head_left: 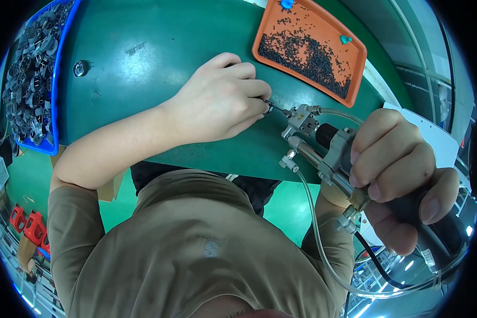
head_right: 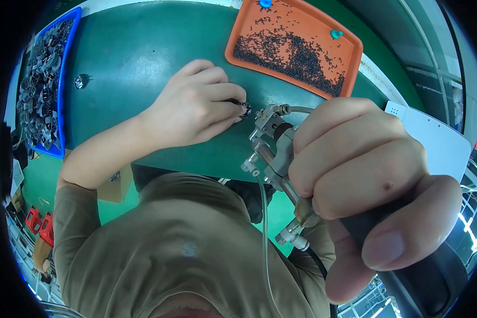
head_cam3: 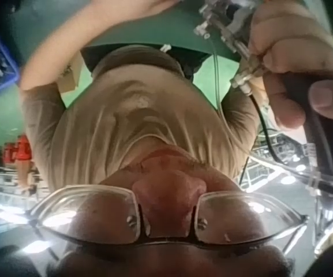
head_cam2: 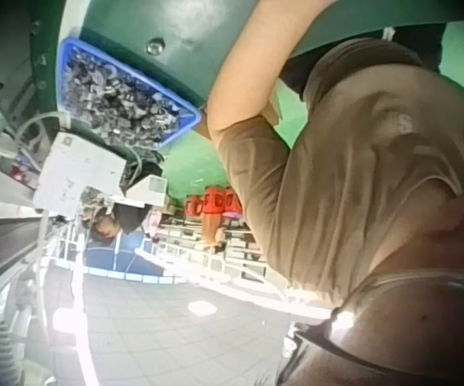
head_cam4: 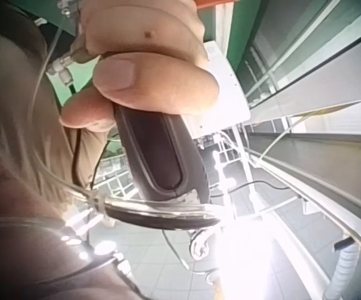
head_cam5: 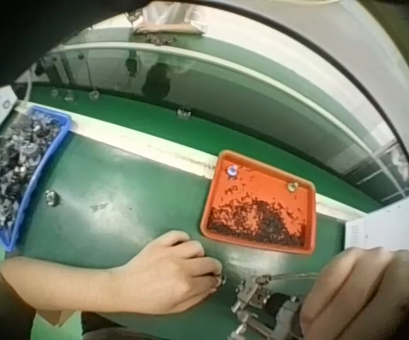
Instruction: The person assembles small circular parts using a specialized handheld pressing and fastening tool.
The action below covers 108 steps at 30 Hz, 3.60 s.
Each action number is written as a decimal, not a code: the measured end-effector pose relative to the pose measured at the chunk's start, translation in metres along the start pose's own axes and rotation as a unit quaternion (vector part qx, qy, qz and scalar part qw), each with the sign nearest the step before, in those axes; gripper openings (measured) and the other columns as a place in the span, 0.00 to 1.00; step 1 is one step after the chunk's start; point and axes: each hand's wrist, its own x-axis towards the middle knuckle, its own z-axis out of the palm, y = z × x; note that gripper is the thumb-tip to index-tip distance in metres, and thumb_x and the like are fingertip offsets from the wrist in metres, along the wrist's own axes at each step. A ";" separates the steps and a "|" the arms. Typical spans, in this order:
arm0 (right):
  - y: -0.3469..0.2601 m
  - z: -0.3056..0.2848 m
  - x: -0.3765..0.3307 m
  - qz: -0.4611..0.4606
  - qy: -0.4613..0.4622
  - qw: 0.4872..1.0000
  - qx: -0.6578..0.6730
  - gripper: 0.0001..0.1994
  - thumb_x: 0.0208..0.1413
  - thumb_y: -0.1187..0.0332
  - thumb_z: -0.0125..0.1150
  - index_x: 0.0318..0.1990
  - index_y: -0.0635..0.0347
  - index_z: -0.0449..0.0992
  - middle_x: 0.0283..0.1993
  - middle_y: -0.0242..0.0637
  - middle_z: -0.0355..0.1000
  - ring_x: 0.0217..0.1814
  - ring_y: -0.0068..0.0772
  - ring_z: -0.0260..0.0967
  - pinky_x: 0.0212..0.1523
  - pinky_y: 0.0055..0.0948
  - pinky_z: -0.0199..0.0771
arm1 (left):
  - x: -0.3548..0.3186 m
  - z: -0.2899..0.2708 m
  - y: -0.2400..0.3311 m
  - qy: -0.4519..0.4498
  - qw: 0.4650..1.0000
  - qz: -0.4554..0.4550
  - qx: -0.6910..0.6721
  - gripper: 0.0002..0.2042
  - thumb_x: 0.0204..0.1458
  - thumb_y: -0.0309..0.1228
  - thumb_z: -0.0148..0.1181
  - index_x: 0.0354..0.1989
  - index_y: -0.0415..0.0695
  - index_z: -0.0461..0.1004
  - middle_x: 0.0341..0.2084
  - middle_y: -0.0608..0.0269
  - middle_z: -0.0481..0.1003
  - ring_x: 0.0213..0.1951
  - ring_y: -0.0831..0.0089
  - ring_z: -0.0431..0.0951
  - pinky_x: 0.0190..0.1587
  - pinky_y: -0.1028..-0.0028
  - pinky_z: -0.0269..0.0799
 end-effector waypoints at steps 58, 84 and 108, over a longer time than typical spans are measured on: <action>-0.046 -0.023 0.005 -0.089 0.094 0.991 -0.024 0.32 0.57 0.50 0.75 0.58 0.55 0.63 0.22 0.30 0.72 0.16 0.30 0.71 0.22 0.29 0.69 | 0.148 -0.044 -0.180 0.119 0.955 -0.206 0.179 0.13 0.50 0.32 0.64 0.45 0.49 0.85 0.53 0.57 0.80 0.50 0.53 0.82 0.56 0.56 0.78; -0.011 -0.007 0.001 -0.017 0.010 0.999 0.044 0.29 0.60 0.42 0.68 0.59 0.47 0.67 0.31 0.27 0.71 0.24 0.24 0.71 0.31 0.28 0.67 | 0.011 -0.015 -0.008 -0.031 0.996 0.021 -0.080 0.09 0.43 0.29 0.73 0.34 0.45 0.82 0.49 0.62 0.79 0.49 0.61 0.79 0.54 0.61 0.72; -0.008 0.002 0.014 0.038 -0.085 0.995 0.032 0.29 0.59 0.41 0.70 0.59 0.46 0.69 0.30 0.26 0.70 0.24 0.22 0.72 0.29 0.26 0.67 | 0.004 0.001 -0.014 -0.010 0.997 0.030 -0.076 0.06 0.48 0.29 0.72 0.34 0.44 0.85 0.40 0.69 0.82 0.42 0.68 0.78 0.49 0.66 0.73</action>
